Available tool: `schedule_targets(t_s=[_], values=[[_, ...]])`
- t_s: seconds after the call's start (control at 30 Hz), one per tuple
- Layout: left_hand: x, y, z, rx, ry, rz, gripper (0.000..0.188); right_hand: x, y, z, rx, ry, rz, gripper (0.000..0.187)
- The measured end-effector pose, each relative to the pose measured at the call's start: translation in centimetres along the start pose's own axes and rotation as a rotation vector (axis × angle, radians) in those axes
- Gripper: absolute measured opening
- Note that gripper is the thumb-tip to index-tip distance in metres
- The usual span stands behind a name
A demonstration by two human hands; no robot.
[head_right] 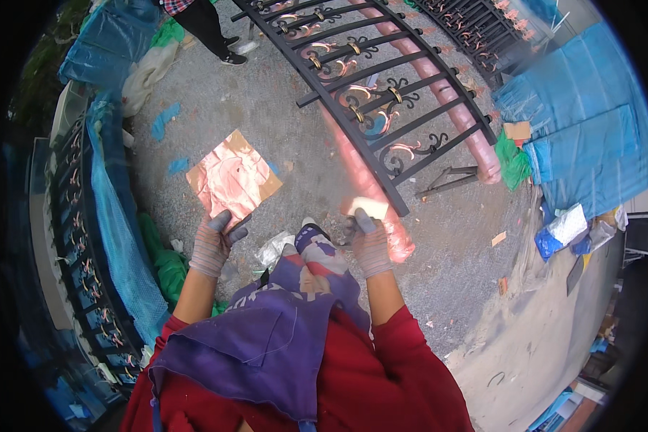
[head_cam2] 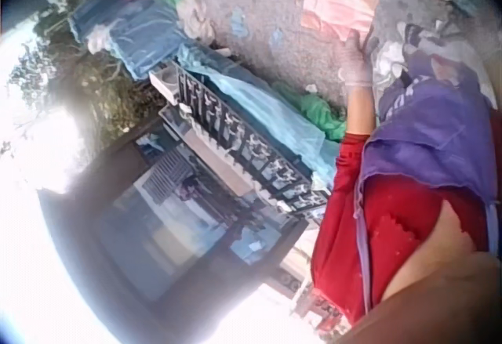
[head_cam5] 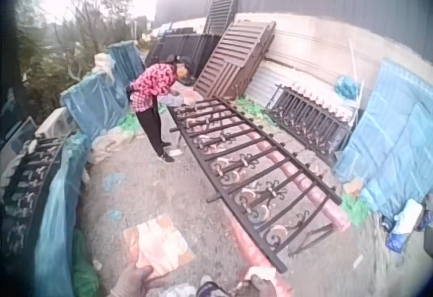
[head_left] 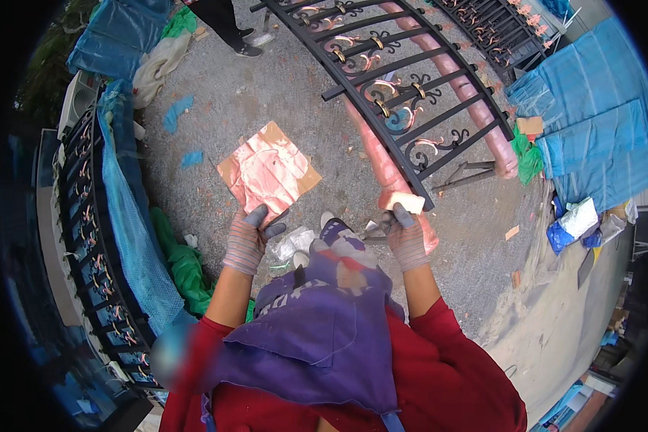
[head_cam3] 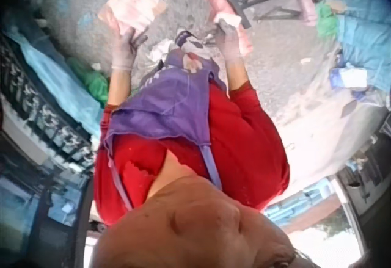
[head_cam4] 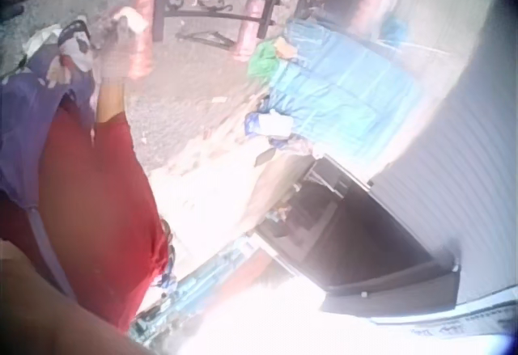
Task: The person applies pink paint to a metal gate using a brush, repeatedly dipping the brush into a paint container held in the other hand. The person works on the decorative elements of the gate, moving along its length to cover different sections.
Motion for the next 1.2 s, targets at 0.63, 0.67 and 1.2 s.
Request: schedule_targets(t_s=[0.63,0.67,1.2], values=[[-15.5,4.3,21.4,0.169,-0.096,0.205,0.031,-6.2,-14.6,19.6,0.176,-0.015,-0.289,0.033],[-16.0,4.3,22.4,0.185,-0.106,0.228,0.031,-6.9,-15.6,20.2,0.209,0.015,-0.456,0.034],[-18.6,8.3,38.7,0.156,-0.417,0.852,0.022,-14.3,-19.1,34.1,0.434,0.264,-0.967,0.031]])
Point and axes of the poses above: each hand's wrist, its own z-axis towards the middle knuckle, its own x-axis out of the back of the hand, y = z × x, the point moved 6 cm from there along z, towards the middle knuckle, and after that the axes turned 12 degrees about -y, right-handed, at the moved point
